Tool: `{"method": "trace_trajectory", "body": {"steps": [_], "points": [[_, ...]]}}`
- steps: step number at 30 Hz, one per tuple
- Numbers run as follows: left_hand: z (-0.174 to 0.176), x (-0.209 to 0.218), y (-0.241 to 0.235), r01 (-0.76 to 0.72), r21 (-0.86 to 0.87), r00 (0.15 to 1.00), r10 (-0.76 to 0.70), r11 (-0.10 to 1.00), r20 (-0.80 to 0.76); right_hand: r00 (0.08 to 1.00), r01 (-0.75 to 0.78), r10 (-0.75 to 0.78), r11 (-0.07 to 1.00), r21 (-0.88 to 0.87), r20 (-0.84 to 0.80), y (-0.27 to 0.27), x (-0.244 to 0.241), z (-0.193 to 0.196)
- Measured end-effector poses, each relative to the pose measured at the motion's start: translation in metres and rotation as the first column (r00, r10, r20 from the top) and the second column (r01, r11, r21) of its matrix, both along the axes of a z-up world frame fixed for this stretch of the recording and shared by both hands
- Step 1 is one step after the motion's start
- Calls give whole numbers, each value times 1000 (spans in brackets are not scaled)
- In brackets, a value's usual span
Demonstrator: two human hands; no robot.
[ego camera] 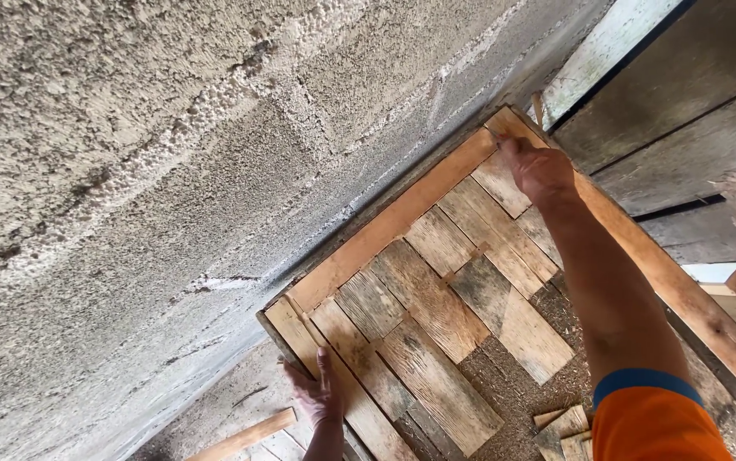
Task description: The person places small rectangular wood pieces into a wooden frame on a workbench, arranging them in a herringbone pattern and pressing them flat by hand. They use a roll of tape and a utility knife to trim and secure pieces, then press the assembled panel surface with both hands.
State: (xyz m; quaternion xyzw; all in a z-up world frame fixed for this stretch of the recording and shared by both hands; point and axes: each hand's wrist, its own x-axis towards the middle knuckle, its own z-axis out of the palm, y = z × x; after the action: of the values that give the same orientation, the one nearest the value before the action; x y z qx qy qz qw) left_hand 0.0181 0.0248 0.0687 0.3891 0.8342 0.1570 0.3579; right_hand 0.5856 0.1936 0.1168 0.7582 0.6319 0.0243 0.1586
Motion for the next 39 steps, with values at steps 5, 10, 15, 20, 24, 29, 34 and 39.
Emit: {"method": "trace_trajectory", "body": {"steps": [5, 10, 15, 20, 24, 29, 34, 39], "points": [[-47, -13, -13, 49, 127, 999, -47, 991, -20, 995, 71, -72, 997, -17, -73, 0, -2, 19], [-16, -2, -5, 41, 140, 999, -43, 989, 7, 954, 133, -121, 991, 24, -275, 2, -4, 40], [19, 8, 4, -32, 121, 989, 14, 992, 146, 846, 221, -148, 972, 85, -513, 5, 4, 45], [-14, -3, -6, 1, 152, 997, -14, 988, 82, 786, 261, -154, 961, 95, -599, 8, 12, 39], [-23, -8, -11, 39, 173, 999, -42, 984, 17, 702, 342, -232, 939, 32, -673, 10, 13, 36], [-10, -3, -11, -6, 164, 998, -3, 986, 55, 716, 352, -254, 936, 22, -650, 5, 6, 34], [-12, -2, -6, 18, 157, 998, -27, 987, 54, 795, 327, -286, 945, -18, -535, 9, -23, 50], [-15, -2, -7, 15, 161, 998, -26, 987, 63, 954, 157, -120, 981, 118, -273, 4, -34, 23]]}}
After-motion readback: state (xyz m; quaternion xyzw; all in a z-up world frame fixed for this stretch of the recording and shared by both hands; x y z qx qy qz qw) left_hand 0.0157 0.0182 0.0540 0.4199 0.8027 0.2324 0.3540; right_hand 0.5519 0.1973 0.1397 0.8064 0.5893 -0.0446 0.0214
